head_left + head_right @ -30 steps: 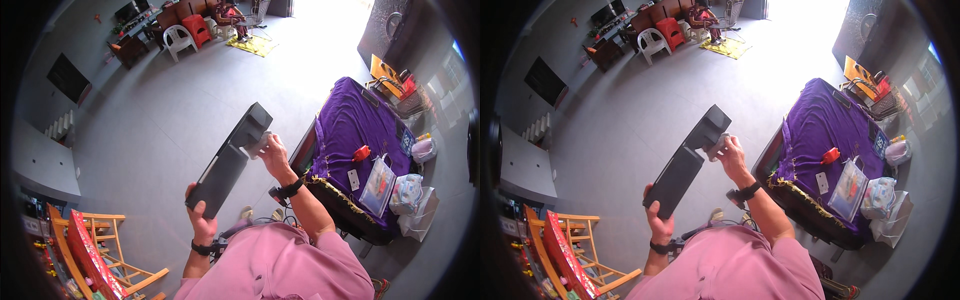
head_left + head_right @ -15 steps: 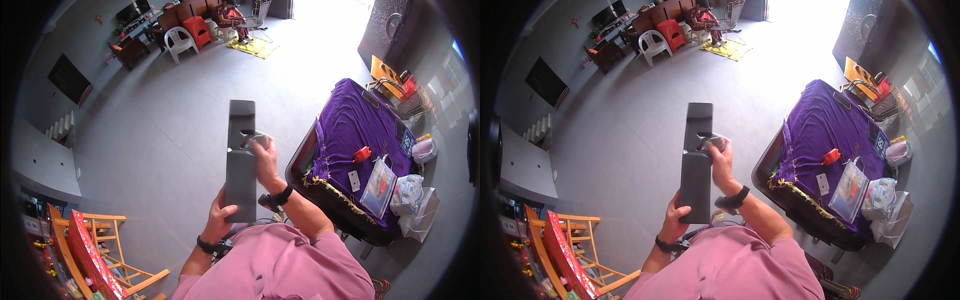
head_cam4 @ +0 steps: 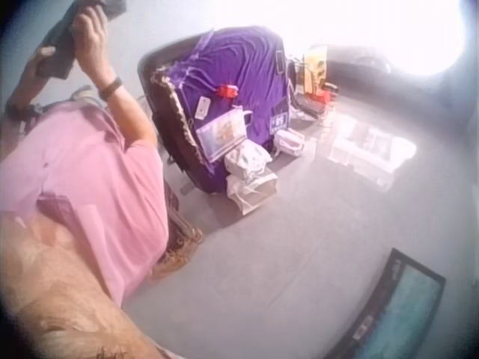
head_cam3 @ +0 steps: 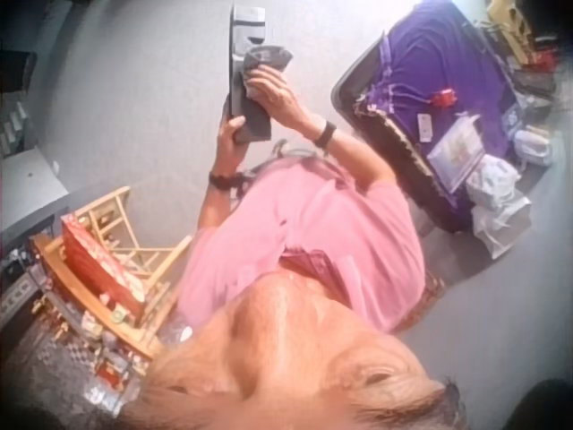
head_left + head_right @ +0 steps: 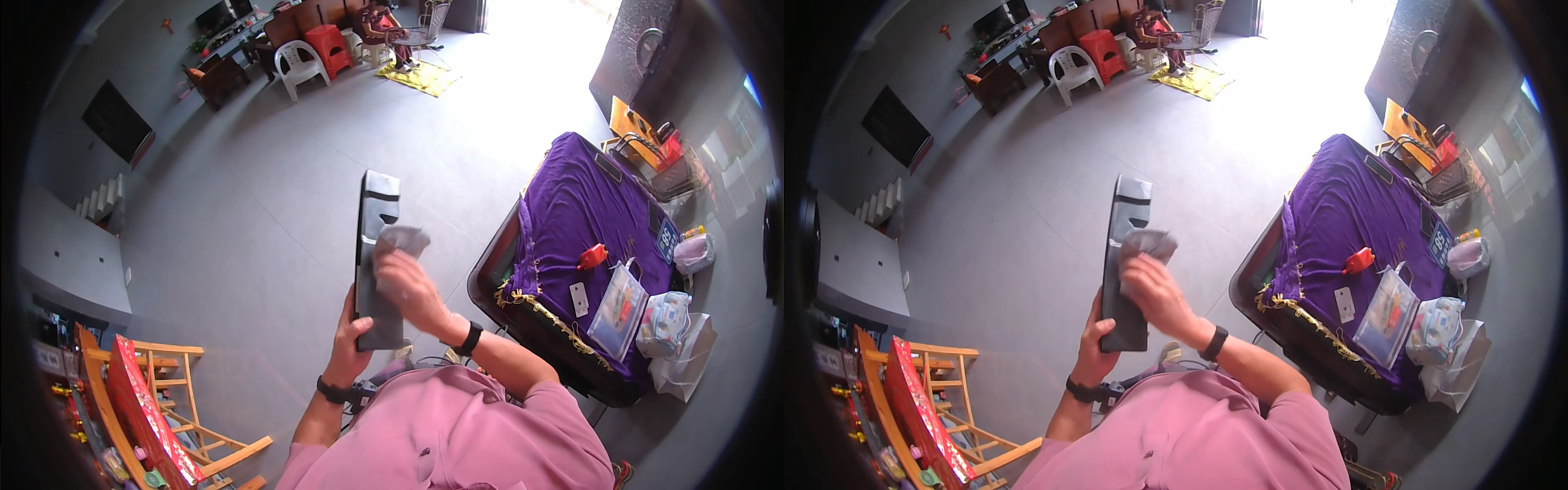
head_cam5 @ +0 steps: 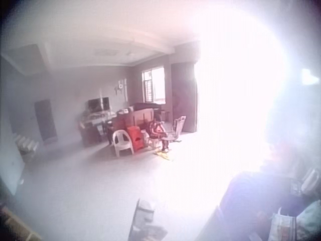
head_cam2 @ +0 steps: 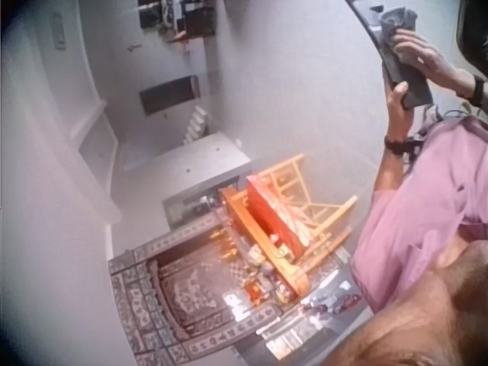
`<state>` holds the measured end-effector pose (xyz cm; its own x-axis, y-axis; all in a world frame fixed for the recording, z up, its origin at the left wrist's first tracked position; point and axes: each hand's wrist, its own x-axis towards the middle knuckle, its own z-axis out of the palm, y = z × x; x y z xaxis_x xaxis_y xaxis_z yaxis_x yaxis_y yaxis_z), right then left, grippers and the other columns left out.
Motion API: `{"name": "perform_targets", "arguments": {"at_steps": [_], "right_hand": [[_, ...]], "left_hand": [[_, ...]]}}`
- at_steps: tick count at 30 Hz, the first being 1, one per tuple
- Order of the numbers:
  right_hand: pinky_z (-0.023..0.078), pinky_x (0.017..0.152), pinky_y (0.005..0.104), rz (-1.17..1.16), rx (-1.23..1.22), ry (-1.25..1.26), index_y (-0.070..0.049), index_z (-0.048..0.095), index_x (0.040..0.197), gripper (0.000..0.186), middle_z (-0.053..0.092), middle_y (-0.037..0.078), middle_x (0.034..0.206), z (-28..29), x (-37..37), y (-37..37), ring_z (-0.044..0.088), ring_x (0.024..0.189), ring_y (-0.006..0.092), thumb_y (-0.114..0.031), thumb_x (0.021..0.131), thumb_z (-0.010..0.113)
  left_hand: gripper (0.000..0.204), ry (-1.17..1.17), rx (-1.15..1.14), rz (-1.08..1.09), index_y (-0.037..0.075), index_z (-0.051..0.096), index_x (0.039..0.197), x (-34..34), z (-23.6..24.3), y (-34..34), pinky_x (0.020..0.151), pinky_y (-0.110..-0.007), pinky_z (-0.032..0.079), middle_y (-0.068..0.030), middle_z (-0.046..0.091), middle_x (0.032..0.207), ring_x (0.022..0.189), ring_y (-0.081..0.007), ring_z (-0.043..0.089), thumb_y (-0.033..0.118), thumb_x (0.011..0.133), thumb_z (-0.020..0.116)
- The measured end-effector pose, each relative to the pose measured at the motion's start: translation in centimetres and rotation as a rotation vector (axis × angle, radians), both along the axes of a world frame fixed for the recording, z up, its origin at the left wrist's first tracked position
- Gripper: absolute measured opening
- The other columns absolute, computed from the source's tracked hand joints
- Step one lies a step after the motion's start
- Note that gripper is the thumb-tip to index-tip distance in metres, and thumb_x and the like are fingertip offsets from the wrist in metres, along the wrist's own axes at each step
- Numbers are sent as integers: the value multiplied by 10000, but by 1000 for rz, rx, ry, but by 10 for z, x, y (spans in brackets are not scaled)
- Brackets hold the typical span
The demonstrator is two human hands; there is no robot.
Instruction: The person wipes down the surface of a wooden table and its edges with a cloth, then picks up and wipes a black plastic component by hand.
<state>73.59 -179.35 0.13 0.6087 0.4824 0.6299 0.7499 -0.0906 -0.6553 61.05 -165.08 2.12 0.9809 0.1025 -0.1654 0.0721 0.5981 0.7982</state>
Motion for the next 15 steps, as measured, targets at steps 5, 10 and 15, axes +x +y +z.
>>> {"name": "perform_targets", "arguments": {"at_steps": [5,10,15], "right_hand": [[531,936,411,203,-62,185,-50,664,1202,346,691,146,1162,3,-10,-8,666,1101,302,5,865,718],[516,948,328,-135,170,278,-43,619,1291,406,676,126,1196,25,44,6,657,1076,232,45,898,663],[419,1151,463,162,-35,33,-66,621,1240,450,591,157,1388,1,6,24,483,1384,385,16,811,725]], "left_hand": [[559,12,-175,81,68,294,1588,5,-12,8,1101,-333,428,-83,520,1434,1296,-166,522,251,1084,452],[537,-161,407,-12,33,216,1621,1,-6,3,1099,-299,411,-76,465,1504,1332,-140,472,229,1136,343],[503,-75,312,62,63,340,1562,7,-19,6,1061,-329,466,-64,501,1462,1296,-167,519,319,1130,367]]}}
